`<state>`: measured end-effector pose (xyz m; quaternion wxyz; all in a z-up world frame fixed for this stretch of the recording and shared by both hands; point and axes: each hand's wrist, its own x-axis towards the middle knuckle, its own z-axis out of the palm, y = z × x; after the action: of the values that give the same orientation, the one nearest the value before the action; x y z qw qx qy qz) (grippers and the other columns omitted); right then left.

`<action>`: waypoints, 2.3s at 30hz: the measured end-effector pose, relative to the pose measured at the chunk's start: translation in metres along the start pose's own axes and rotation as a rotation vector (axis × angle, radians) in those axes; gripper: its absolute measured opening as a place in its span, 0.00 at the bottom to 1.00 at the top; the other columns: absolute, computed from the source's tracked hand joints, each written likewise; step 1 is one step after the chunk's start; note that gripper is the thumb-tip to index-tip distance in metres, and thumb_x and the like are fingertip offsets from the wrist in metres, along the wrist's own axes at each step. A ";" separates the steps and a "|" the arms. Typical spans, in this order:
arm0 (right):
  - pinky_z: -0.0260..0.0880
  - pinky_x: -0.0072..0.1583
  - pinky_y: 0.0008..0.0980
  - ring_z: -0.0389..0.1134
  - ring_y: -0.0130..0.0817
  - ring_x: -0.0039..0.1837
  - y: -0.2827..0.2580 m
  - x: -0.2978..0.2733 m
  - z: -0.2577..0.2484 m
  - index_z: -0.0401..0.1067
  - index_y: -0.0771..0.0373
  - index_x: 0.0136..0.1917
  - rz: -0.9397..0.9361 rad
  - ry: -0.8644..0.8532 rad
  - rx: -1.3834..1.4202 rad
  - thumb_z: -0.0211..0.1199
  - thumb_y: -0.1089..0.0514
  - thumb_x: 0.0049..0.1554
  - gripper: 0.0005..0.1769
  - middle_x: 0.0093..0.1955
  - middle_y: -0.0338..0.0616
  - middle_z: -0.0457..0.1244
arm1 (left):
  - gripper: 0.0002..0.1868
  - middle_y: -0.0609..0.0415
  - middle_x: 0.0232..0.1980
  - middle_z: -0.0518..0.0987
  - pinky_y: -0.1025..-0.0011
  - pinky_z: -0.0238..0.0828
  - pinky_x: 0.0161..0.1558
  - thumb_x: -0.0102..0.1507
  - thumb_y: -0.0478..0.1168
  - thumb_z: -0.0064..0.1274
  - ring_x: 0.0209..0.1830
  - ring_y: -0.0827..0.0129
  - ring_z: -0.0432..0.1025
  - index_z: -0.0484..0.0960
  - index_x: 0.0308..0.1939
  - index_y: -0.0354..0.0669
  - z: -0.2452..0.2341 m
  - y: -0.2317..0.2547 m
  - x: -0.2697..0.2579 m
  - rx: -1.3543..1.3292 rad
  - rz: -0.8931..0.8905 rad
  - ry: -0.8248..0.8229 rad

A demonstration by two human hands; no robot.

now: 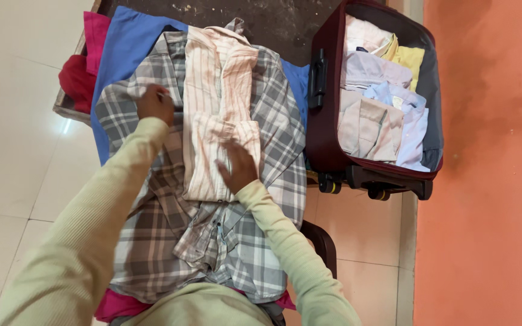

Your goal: The person folds a striped long-sleeve shirt on a chair, buttoning the collar and sleeves, smoothing the fabric, and folding it into a compact rectangle. The folded shirt is then placed into an open suitcase. The person then begins folding a plaid shirt.

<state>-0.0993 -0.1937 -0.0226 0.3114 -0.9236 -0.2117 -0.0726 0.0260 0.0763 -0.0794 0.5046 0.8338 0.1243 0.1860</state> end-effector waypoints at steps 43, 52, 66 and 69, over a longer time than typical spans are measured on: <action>0.72 0.53 0.37 0.73 0.41 0.49 0.096 0.057 -0.033 0.74 0.74 0.59 0.765 -0.154 0.624 0.67 0.49 0.57 0.27 0.52 0.55 0.72 | 0.35 0.32 0.59 0.77 0.55 0.74 0.58 0.58 0.47 0.61 0.55 0.42 0.75 0.69 0.63 0.31 0.035 0.046 -0.045 0.106 -0.567 -0.415; 0.76 0.47 0.43 0.73 0.43 0.45 0.058 -0.006 -0.065 0.69 0.67 0.63 0.755 -0.260 0.363 0.59 0.49 0.62 0.22 0.48 0.49 0.70 | 0.27 0.39 0.61 0.79 0.58 0.76 0.59 0.68 0.48 0.57 0.57 0.49 0.76 0.70 0.64 0.36 -0.057 0.078 -0.100 0.319 -0.093 -0.533; 0.52 0.74 0.45 0.53 0.43 0.79 0.051 0.017 -0.095 0.64 0.54 0.73 -0.443 -0.625 -0.292 0.64 0.64 0.49 0.38 0.78 0.44 0.55 | 0.36 0.50 0.79 0.60 0.55 0.45 0.78 0.61 0.44 0.52 0.79 0.59 0.52 0.62 0.73 0.47 -0.047 0.065 -0.095 0.681 1.164 -0.950; 0.59 0.75 0.40 0.60 0.38 0.77 0.063 0.022 -0.097 0.71 0.53 0.71 -0.229 -0.715 0.001 0.64 0.65 0.50 0.34 0.76 0.40 0.61 | 0.34 0.49 0.71 0.72 0.56 0.59 0.70 0.55 0.45 0.54 0.70 0.53 0.65 0.72 0.67 0.51 -0.054 0.064 -0.083 0.372 1.025 -1.014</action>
<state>-0.0520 -0.2898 0.0261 0.2083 -0.8609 -0.4087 0.2201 -0.0705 0.0566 -0.0148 0.2004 0.8425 -0.4989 -0.0335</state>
